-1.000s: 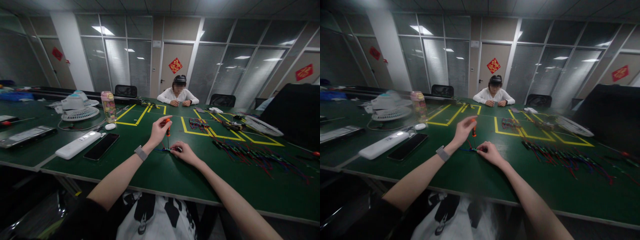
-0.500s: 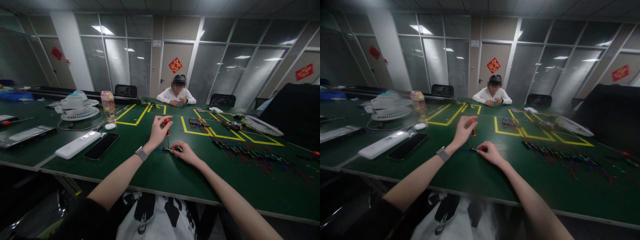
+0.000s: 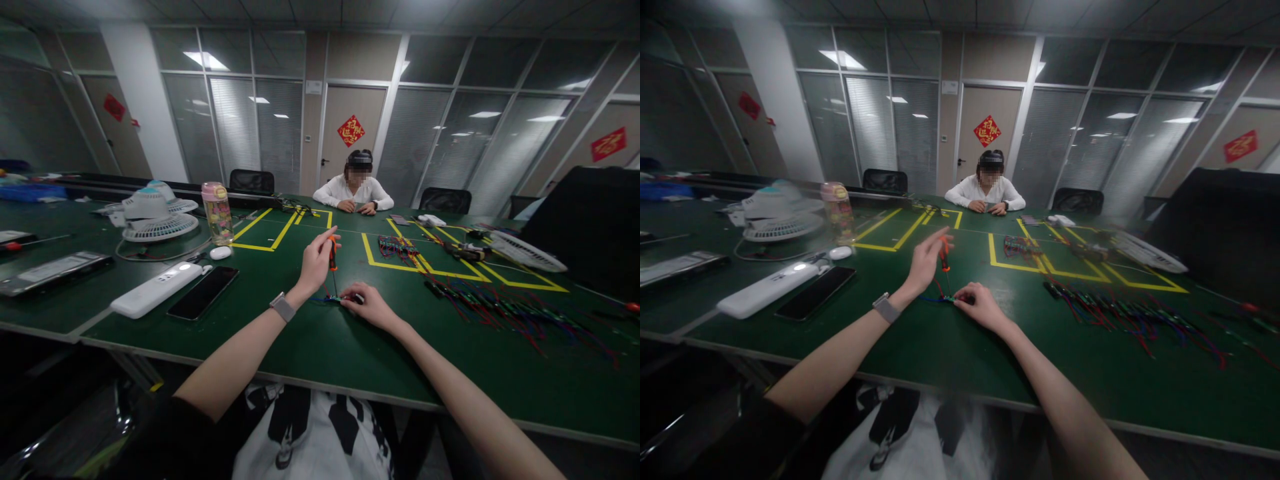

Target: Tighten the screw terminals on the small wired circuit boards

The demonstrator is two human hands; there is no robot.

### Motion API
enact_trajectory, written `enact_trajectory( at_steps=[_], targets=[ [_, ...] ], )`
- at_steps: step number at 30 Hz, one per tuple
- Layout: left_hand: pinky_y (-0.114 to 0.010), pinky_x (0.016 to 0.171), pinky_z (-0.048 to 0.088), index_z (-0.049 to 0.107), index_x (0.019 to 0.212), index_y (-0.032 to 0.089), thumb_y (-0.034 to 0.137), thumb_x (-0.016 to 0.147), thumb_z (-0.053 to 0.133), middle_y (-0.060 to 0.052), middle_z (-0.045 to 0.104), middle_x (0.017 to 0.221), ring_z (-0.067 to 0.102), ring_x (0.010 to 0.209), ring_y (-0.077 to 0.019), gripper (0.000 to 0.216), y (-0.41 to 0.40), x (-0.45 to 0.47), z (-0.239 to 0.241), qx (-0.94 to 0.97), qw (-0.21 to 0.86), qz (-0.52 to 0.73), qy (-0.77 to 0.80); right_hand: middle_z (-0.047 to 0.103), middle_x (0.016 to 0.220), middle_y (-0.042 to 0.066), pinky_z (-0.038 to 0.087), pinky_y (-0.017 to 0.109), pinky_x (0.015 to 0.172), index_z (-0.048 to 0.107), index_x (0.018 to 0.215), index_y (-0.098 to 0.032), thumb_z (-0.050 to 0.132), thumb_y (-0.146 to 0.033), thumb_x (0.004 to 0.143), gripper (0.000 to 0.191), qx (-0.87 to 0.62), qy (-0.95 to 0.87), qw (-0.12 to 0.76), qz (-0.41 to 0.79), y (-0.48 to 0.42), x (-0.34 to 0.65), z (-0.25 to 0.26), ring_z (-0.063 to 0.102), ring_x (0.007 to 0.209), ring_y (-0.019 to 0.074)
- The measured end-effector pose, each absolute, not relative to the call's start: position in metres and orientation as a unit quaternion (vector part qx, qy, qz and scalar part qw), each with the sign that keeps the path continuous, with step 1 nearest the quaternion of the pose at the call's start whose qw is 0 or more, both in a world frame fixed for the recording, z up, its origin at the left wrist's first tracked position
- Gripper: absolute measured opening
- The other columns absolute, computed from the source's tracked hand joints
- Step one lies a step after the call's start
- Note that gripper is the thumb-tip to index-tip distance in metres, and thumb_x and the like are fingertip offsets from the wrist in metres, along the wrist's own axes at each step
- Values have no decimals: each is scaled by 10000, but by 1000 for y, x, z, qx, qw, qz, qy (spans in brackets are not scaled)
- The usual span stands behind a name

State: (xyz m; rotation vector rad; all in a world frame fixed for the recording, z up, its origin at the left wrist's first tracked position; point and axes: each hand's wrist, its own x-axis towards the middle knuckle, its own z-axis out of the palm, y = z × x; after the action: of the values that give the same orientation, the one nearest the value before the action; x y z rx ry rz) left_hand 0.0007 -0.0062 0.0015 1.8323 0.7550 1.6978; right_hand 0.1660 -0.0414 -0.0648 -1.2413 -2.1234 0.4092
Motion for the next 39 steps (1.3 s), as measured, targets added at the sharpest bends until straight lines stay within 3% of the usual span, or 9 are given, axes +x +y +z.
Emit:
enact_trajectory(
  at_steps=[2,6,12,18,24,30,34,36,39],
  targets=[
    [-266,755,465,586,1140,203,286,866,473,-57,603,973,587,818,-135,309,-4,1,0,671,291,623,277,633,772,46,439,293,721,695,835,-174,620,-247,761,129,-472,-807,319,155,-41,166,-65,560,749,171],
    [-248,759,450,651,1035,226,316,743,649,-40,541,934,539,819,-132,306,-4,0,-1,670,204,633,329,633,766,45,435,292,717,694,828,-174,620,-245,761,123,-471,-807,321,153,-41,166,-66,561,750,171],
    [-257,835,435,607,1123,206,196,884,396,-55,567,1056,552,937,-127,319,-2,0,0,670,260,630,295,631,770,42,435,290,714,694,841,-175,620,-248,761,131,-470,-808,320,155,-40,167,-66,563,756,171],
    [-241,768,454,647,1048,212,288,784,594,-52,562,977,557,859,-134,280,-3,1,-1,663,220,642,318,630,773,44,437,291,721,692,836,-178,620,-253,762,127,-469,-809,320,152,-40,167,-67,563,759,172],
    [-265,826,440,609,1125,214,217,882,411,-52,607,1022,575,895,-130,314,-2,1,2,677,298,617,269,631,775,45,439,294,725,694,843,-176,620,-255,762,135,-468,-809,318,157,-40,168,-66,567,764,175],
    [-241,779,450,655,1019,217,297,787,595,-45,572,944,554,852,-133,252,-8,4,-1,672,200,642,311,633,774,49,439,293,724,694,837,-171,621,-250,761,132,-472,-806,320,158,-40,167,-67,567,768,177],
    [-248,816,450,599,1136,224,261,871,462,-62,563,1083,555,947,-138,301,-9,6,0,682,257,629,271,630,768,48,438,291,722,693,835,-166,619,-250,763,134,-468,-808,321,159,-39,168,-67,563,756,173],
    [-246,788,459,584,1156,206,248,877,448,-59,595,1041,577,891,-131,313,-8,5,0,684,287,620,256,629,762,46,437,291,721,693,840,-166,620,-250,763,136,-468,-809,319,157,-39,168,-68,559,750,171],
    [-239,750,455,624,1093,200,279,813,568,-35,597,896,562,798,-125,296,-9,3,1,685,227,631,284,630,760,45,435,292,719,694,837,-169,615,-252,767,134,-467,-810,318,155,-39,168,-68,556,748,171]
  ],
)
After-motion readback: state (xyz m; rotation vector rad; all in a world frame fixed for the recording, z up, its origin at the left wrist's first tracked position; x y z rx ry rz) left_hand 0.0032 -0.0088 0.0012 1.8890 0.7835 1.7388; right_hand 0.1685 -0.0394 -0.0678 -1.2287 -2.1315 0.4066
